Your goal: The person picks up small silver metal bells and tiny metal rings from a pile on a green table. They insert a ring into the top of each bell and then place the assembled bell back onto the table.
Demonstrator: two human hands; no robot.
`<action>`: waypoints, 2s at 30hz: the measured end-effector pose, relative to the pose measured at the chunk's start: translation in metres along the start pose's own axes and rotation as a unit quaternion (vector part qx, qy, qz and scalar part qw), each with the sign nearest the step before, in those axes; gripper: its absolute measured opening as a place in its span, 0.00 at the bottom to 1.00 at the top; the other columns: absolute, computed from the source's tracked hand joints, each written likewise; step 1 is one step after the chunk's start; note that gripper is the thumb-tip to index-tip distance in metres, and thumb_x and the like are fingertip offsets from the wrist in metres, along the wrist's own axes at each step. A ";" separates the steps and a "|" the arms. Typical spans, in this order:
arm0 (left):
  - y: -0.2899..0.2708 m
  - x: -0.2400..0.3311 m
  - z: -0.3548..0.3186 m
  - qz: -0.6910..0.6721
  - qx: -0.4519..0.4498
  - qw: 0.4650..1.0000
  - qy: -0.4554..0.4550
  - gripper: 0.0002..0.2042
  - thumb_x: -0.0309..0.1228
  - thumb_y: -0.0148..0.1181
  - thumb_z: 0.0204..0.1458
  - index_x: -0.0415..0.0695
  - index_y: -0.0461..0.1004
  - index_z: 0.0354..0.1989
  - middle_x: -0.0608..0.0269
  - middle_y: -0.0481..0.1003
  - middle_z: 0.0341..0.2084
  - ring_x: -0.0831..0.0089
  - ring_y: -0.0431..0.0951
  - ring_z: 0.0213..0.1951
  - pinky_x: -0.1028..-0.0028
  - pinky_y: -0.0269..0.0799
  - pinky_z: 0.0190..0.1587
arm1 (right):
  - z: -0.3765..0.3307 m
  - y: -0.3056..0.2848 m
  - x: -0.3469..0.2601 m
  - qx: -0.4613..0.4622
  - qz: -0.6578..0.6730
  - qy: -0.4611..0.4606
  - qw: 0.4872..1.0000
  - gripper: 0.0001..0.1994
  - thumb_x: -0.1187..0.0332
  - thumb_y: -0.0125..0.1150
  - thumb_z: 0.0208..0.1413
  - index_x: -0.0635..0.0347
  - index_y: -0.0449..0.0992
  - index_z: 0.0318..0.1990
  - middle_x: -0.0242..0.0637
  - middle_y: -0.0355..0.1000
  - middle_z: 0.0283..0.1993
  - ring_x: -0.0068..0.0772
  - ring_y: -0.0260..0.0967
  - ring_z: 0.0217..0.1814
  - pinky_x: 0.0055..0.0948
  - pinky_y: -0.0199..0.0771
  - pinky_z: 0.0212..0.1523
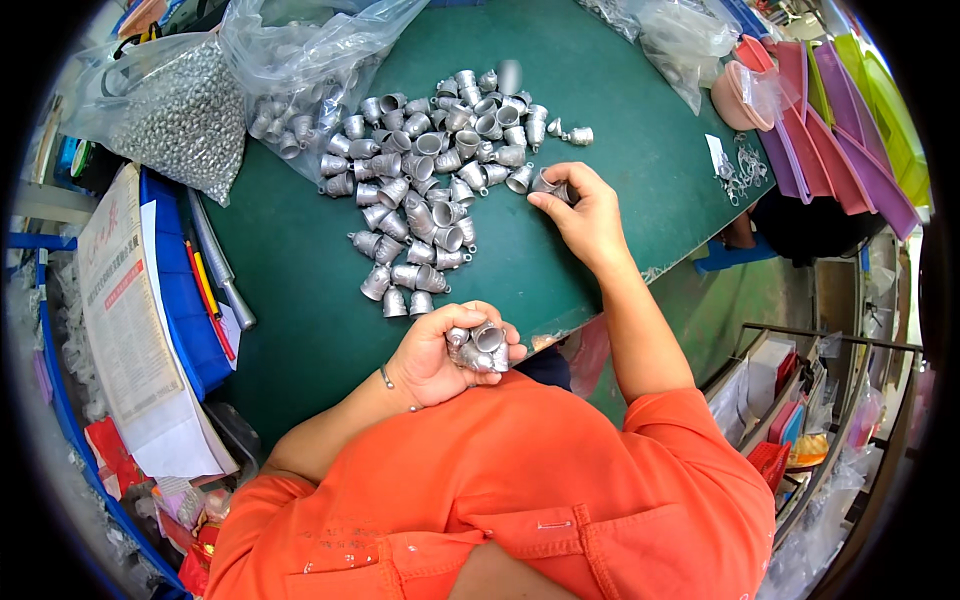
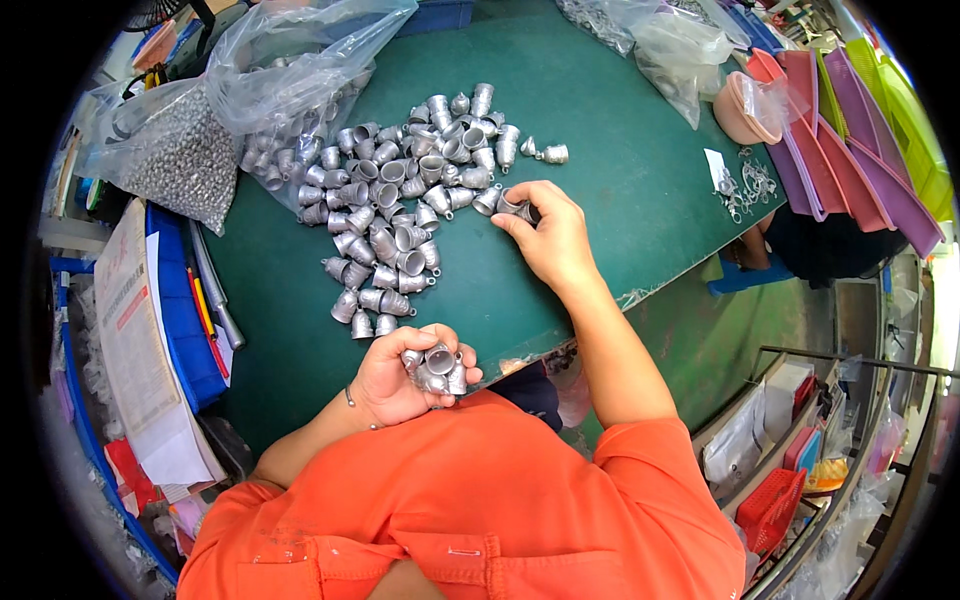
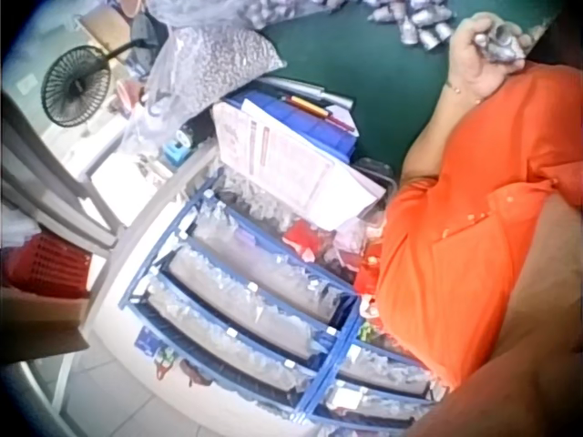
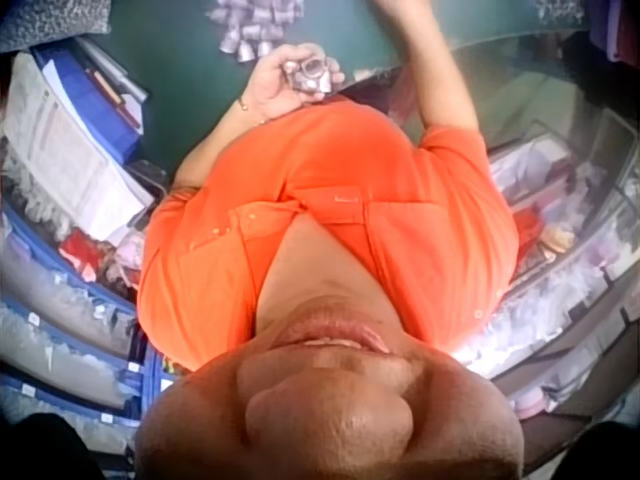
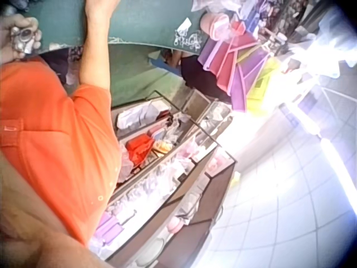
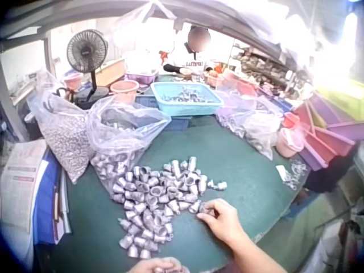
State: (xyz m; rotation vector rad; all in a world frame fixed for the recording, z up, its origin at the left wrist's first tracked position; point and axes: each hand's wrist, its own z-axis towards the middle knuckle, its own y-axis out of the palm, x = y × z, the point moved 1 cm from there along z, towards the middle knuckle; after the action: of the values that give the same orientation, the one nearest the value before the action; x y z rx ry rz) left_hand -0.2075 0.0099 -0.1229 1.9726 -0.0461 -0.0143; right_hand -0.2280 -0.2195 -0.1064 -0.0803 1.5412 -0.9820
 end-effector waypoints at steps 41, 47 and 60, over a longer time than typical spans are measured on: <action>0.087 -0.003 0.011 0.801 0.077 0.241 0.542 0.10 0.30 0.65 0.36 0.45 0.73 0.29 0.58 0.70 0.38 0.57 0.71 0.46 0.53 0.57 0.53 | -0.096 0.032 -0.053 -0.141 0.816 0.313 0.465 0.17 0.52 0.41 0.60 0.52 0.69 0.46 0.34 0.69 0.46 0.30 0.67 0.47 0.33 0.69 0.47; 0.086 -0.002 0.014 0.748 -0.006 0.357 0.559 0.08 0.21 0.59 0.41 0.40 0.71 0.32 0.56 0.71 0.39 0.60 0.71 0.47 0.60 0.60 0.54 | -0.134 -0.016 -0.012 -0.053 0.869 0.288 0.398 0.16 0.54 0.47 0.56 0.48 0.71 0.48 0.41 0.69 0.49 0.44 0.68 0.45 0.42 0.71 0.38; 0.057 0.021 0.003 0.494 0.083 0.664 0.555 0.07 0.18 0.50 0.52 0.37 0.68 0.40 0.55 0.71 0.39 0.69 0.73 0.43 0.72 0.69 0.47 | -0.201 -0.029 0.164 0.263 0.396 0.567 0.672 0.21 0.57 0.53 0.54 0.56 0.64 0.53 0.37 0.66 0.46 0.38 0.64 0.49 0.45 0.65 0.48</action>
State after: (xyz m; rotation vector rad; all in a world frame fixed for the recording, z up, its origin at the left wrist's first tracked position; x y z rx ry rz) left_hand -0.1882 -0.0156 -0.0716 1.5662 -0.3146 1.9337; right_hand -0.4527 -0.2250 -0.2385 1.7900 1.9377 -0.6664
